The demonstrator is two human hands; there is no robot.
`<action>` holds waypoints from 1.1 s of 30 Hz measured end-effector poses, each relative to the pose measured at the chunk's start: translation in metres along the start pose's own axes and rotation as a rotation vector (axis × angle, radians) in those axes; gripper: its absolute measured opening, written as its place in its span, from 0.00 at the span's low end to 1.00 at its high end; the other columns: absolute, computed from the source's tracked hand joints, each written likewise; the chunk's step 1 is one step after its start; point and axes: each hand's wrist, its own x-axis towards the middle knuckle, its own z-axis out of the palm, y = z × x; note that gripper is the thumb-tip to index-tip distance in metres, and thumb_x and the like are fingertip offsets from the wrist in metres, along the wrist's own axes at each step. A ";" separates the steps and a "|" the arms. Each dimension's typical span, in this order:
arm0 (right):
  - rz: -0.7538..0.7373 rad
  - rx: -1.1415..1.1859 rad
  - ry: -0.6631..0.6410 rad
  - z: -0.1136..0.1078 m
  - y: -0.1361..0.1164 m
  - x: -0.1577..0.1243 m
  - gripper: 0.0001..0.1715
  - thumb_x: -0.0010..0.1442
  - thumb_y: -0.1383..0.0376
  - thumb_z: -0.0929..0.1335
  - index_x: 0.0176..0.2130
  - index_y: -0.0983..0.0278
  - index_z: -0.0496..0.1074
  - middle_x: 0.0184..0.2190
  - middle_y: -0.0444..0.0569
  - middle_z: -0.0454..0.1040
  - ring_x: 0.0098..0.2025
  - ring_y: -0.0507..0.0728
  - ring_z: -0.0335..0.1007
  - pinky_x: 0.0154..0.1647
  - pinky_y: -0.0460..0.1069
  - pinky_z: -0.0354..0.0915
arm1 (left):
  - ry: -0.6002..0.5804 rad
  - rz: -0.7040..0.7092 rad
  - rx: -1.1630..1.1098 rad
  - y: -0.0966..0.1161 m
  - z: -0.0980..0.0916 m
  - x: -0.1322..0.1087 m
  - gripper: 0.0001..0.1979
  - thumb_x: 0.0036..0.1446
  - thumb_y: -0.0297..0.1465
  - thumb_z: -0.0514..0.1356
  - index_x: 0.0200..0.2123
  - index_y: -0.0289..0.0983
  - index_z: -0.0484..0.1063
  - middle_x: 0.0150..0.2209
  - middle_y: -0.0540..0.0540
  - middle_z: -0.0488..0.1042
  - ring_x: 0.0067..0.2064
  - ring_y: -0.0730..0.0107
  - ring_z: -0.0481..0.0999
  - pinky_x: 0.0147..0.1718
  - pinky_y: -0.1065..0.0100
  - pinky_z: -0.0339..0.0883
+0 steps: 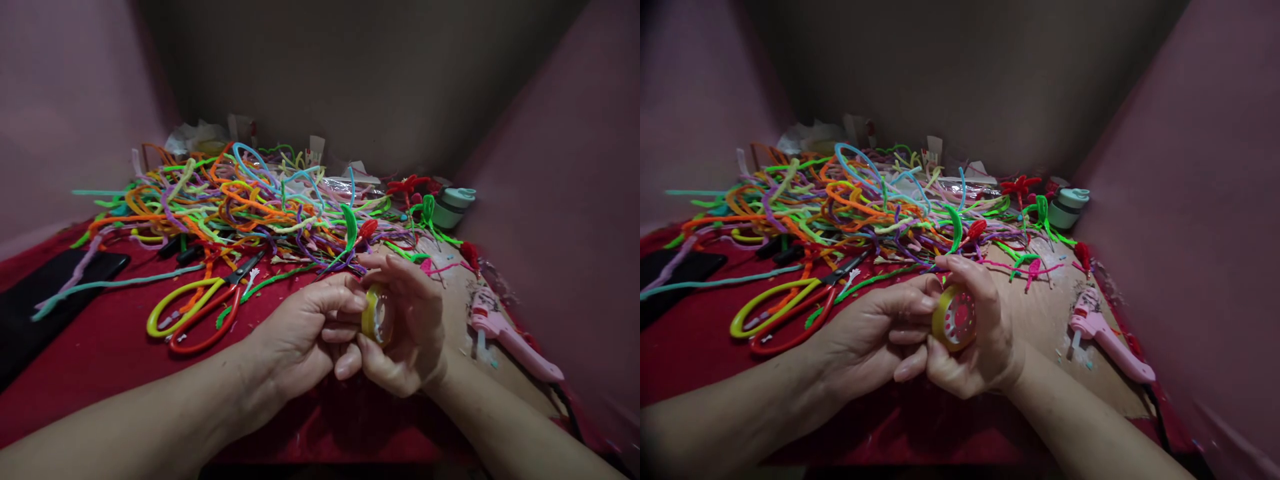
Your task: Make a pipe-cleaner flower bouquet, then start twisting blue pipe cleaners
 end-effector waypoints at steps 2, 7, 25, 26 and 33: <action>0.018 0.002 -0.004 0.000 -0.001 0.000 0.48 0.39 0.71 0.65 0.60 0.61 0.49 0.54 0.56 0.61 0.52 0.65 0.62 0.47 0.62 0.65 | 0.010 0.010 0.012 0.000 0.000 -0.001 0.07 0.46 0.20 0.54 0.28 0.36 0.64 0.17 0.57 0.53 0.16 0.84 0.44 0.09 0.80 0.57; 0.047 0.009 0.002 0.002 -0.003 -0.001 0.49 0.40 0.72 0.65 0.60 0.60 0.49 0.54 0.55 0.60 0.52 0.65 0.61 0.48 0.61 0.64 | 0.068 0.008 0.049 0.000 0.004 -0.003 0.06 0.44 0.20 0.55 0.27 0.36 0.64 0.17 0.57 0.54 0.15 0.83 0.47 0.10 0.80 0.51; 0.139 0.050 0.063 0.006 -0.001 0.006 0.46 0.41 0.71 0.66 0.58 0.58 0.50 0.51 0.54 0.61 0.47 0.61 0.63 0.44 0.58 0.66 | 0.148 0.054 0.042 -0.005 0.003 0.000 0.04 0.47 0.23 0.56 0.26 0.36 0.64 0.17 0.57 0.56 0.16 0.84 0.50 0.15 0.77 0.53; 0.143 0.050 0.063 0.006 -0.001 0.006 0.46 0.41 0.71 0.65 0.58 0.58 0.50 0.52 0.54 0.61 0.48 0.62 0.62 0.45 0.59 0.65 | 0.153 0.061 0.052 -0.005 0.003 0.000 0.05 0.46 0.22 0.56 0.26 0.36 0.64 0.17 0.57 0.56 0.16 0.84 0.50 0.15 0.77 0.54; 0.165 0.046 0.062 0.005 0.000 0.004 0.47 0.40 0.73 0.65 0.58 0.58 0.50 0.52 0.54 0.61 0.50 0.63 0.62 0.46 0.60 0.65 | 0.184 0.075 0.100 -0.005 0.007 -0.002 0.06 0.42 0.20 0.56 0.24 0.36 0.64 0.15 0.57 0.55 0.16 0.82 0.52 0.16 0.76 0.53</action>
